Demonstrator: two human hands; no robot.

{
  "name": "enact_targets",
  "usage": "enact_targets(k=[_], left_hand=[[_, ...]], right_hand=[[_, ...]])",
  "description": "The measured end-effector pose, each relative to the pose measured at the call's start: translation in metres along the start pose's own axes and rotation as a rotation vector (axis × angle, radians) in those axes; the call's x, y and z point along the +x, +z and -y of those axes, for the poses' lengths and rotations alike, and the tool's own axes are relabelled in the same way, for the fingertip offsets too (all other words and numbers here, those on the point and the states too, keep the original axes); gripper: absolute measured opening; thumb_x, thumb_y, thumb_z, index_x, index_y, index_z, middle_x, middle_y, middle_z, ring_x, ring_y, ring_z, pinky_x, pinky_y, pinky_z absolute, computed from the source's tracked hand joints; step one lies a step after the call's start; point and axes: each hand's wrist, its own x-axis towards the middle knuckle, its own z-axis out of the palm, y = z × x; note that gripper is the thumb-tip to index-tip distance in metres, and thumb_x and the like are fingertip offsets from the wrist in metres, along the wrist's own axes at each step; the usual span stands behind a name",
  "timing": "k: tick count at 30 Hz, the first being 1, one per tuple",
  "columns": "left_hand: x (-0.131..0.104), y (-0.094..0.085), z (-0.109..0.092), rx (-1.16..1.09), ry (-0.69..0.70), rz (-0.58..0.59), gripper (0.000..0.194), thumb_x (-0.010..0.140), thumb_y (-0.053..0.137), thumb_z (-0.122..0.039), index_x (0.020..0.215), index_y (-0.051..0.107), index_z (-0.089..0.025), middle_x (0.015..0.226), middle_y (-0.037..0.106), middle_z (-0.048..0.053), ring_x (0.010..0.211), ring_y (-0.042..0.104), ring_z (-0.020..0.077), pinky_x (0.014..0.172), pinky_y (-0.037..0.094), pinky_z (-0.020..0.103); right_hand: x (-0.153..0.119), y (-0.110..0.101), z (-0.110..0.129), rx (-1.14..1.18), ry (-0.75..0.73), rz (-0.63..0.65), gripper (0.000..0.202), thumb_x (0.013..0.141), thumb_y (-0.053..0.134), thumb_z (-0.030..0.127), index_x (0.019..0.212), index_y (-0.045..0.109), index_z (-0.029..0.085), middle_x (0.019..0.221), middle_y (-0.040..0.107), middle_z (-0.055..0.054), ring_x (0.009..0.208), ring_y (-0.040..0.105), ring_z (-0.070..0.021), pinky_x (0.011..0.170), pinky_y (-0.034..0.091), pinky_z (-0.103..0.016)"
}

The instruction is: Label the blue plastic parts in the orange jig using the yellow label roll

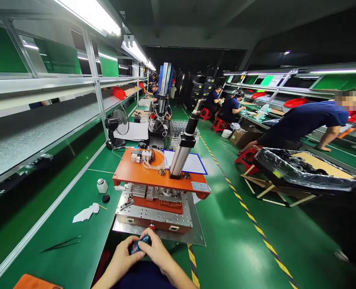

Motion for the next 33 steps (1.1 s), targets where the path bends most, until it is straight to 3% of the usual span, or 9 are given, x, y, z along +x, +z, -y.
enact_targets(k=[5, 33], left_hand=[[-0.0007, -0.0014, -0.0005, 0.002, 0.006, 0.005, 0.055, 0.075, 0.074, -0.060, 0.109, 0.070, -0.017, 0.102, 0.074, 0.008, 0.096, 0.065, 0.0279, 0.088, 0.047, 0.032], [0.0017, 0.0030, 0.0003, 0.002, -0.030, 0.005, 0.056, 0.075, 0.076, -0.057, 0.113, 0.069, -0.017, 0.107, 0.074, 0.009, 0.100, 0.066, 0.0279, 0.091, 0.048, 0.033]], right_hand=[[0.0014, 0.0023, -0.0037, 0.037, 0.000, -0.009, 0.016, 0.073, 0.062, 0.024, 0.088, 0.058, 0.020, 0.082, 0.055, 0.001, 0.083, 0.050, -0.0181, 0.078, 0.037, -0.029], [0.0024, -0.0037, -0.0031, 0.041, 0.022, -0.012, 0.012, 0.073, 0.063, 0.019, 0.084, 0.059, 0.020, 0.076, 0.054, 0.002, 0.079, 0.050, -0.0165, 0.075, 0.037, -0.028]])
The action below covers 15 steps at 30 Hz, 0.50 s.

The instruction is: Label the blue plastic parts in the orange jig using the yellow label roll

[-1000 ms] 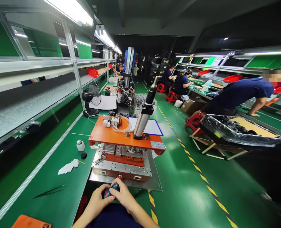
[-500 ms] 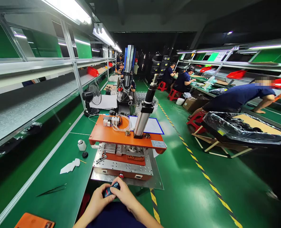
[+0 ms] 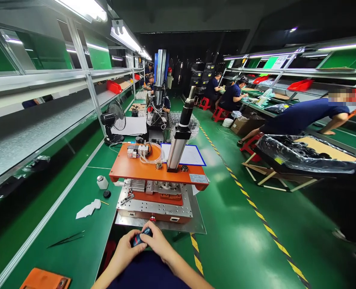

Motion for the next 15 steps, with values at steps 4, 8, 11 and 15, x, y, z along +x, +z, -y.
enact_targets(k=[4, 8, 11, 15], left_hand=[[-0.0003, 0.0017, -0.0038, -0.019, -0.002, -0.007, 0.058, 0.073, 0.076, -0.060, 0.110, 0.069, -0.016, 0.104, 0.074, 0.009, 0.097, 0.066, 0.0275, 0.088, 0.050, 0.032], [-0.0012, 0.0024, -0.0068, -0.009, -0.009, -0.011, 0.059, 0.073, 0.075, -0.062, 0.110, 0.070, -0.016, 0.103, 0.074, 0.009, 0.095, 0.067, 0.0267, 0.087, 0.050, 0.032], [-0.0021, 0.0021, -0.0085, -0.001, -0.019, -0.008, 0.058, 0.073, 0.076, -0.060, 0.111, 0.070, -0.016, 0.105, 0.074, 0.009, 0.098, 0.066, 0.0273, 0.090, 0.050, 0.033], [-0.0030, 0.0022, -0.0106, 0.011, -0.040, -0.012, 0.058, 0.073, 0.078, -0.056, 0.114, 0.069, -0.016, 0.109, 0.074, 0.010, 0.100, 0.067, 0.0287, 0.093, 0.050, 0.036]], right_hand=[[-0.0008, -0.0013, 0.0002, 0.016, -0.004, 0.003, 0.012, 0.073, 0.063, 0.018, 0.084, 0.059, 0.020, 0.077, 0.055, 0.002, 0.078, 0.049, -0.0156, 0.073, 0.037, -0.027], [-0.0017, -0.0026, -0.0004, 0.008, 0.001, 0.000, 0.012, 0.073, 0.063, 0.019, 0.084, 0.059, 0.019, 0.077, 0.055, 0.002, 0.077, 0.049, -0.0152, 0.073, 0.037, -0.027], [-0.0016, -0.0035, -0.0018, 0.009, -0.020, 0.006, 0.012, 0.073, 0.064, 0.022, 0.085, 0.059, 0.020, 0.079, 0.055, 0.002, 0.079, 0.050, -0.0160, 0.076, 0.038, -0.027], [-0.0013, -0.0047, -0.0044, 0.005, -0.037, 0.006, 0.012, 0.074, 0.064, 0.024, 0.084, 0.059, 0.020, 0.082, 0.057, 0.001, 0.082, 0.051, -0.0170, 0.078, 0.039, -0.028]])
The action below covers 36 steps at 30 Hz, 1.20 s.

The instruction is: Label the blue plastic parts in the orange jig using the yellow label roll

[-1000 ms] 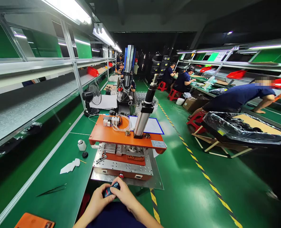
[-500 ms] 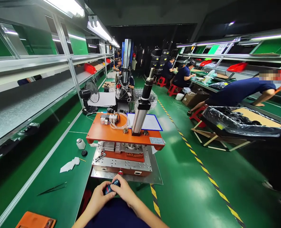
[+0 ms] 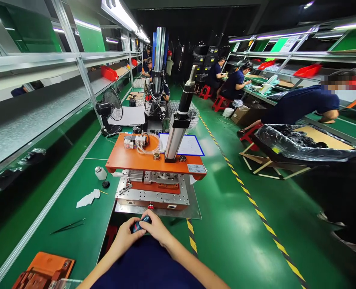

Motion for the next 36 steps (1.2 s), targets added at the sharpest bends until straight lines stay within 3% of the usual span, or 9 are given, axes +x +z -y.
enact_targets(k=[11, 36], left_hand=[[-0.0007, 0.0021, -0.0031, 0.015, 0.001, -0.005, 0.057, 0.073, 0.077, -0.056, 0.113, 0.070, -0.017, 0.108, 0.074, 0.010, 0.102, 0.066, 0.0300, 0.095, 0.050, 0.038], [0.0030, 0.0060, 0.0017, 0.025, 0.019, 0.018, 0.053, 0.073, 0.076, -0.057, 0.106, 0.071, -0.016, 0.096, 0.074, 0.007, 0.088, 0.065, 0.0254, 0.080, 0.048, 0.031]], right_hand=[[-0.0009, -0.0022, -0.0023, 0.021, 0.018, 0.006, 0.012, 0.074, 0.064, 0.023, 0.084, 0.059, 0.020, 0.079, 0.056, 0.002, 0.080, 0.051, -0.0162, 0.077, 0.038, -0.028], [-0.0010, -0.0033, -0.0030, 0.017, 0.047, 0.013, 0.011, 0.073, 0.063, 0.022, 0.083, 0.058, 0.020, 0.076, 0.054, 0.003, 0.076, 0.048, -0.0150, 0.072, 0.036, -0.026]])
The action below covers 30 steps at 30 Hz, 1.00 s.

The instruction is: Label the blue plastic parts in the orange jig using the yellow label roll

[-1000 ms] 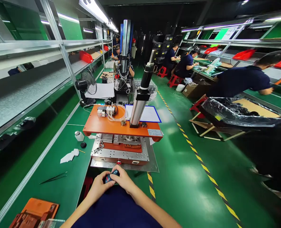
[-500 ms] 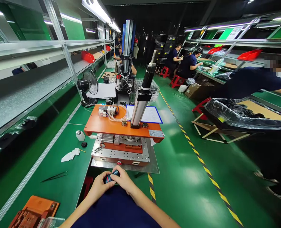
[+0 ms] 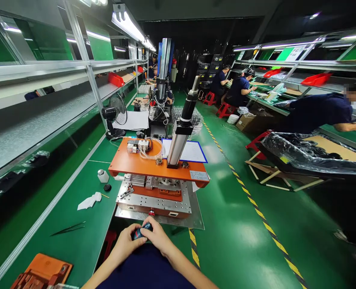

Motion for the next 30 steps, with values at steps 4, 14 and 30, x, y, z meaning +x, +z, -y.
enact_targets(k=[4, 14, 30], left_hand=[[0.001, 0.001, 0.003, -0.002, 0.000, 0.001, 0.055, 0.073, 0.076, -0.058, 0.107, 0.071, -0.016, 0.097, 0.074, 0.007, 0.087, 0.064, 0.0251, 0.079, 0.048, 0.031], [0.002, -0.001, -0.001, 0.004, 0.014, 0.019, 0.051, 0.074, 0.076, -0.056, 0.105, 0.071, -0.016, 0.093, 0.072, 0.006, 0.086, 0.064, 0.0241, 0.078, 0.047, 0.029], [0.006, 0.001, -0.011, 0.043, 0.003, 0.019, 0.052, 0.073, 0.077, -0.052, 0.113, 0.070, -0.019, 0.107, 0.075, 0.007, 0.098, 0.068, 0.0278, 0.091, 0.052, 0.035]], right_hand=[[0.001, -0.001, 0.001, -0.005, -0.001, 0.000, 0.011, 0.072, 0.063, 0.019, 0.081, 0.057, 0.020, 0.075, 0.054, 0.003, 0.075, 0.048, -0.0146, 0.071, 0.036, -0.026], [0.001, -0.002, 0.001, -0.011, -0.015, 0.015, 0.011, 0.074, 0.062, 0.023, 0.083, 0.057, 0.020, 0.075, 0.052, 0.003, 0.074, 0.046, -0.0144, 0.070, 0.035, -0.026], [0.004, -0.011, -0.001, -0.057, -0.052, -0.004, 0.013, 0.076, 0.063, 0.027, 0.087, 0.060, 0.020, 0.082, 0.060, 0.001, 0.081, 0.055, -0.0172, 0.075, 0.042, -0.028]])
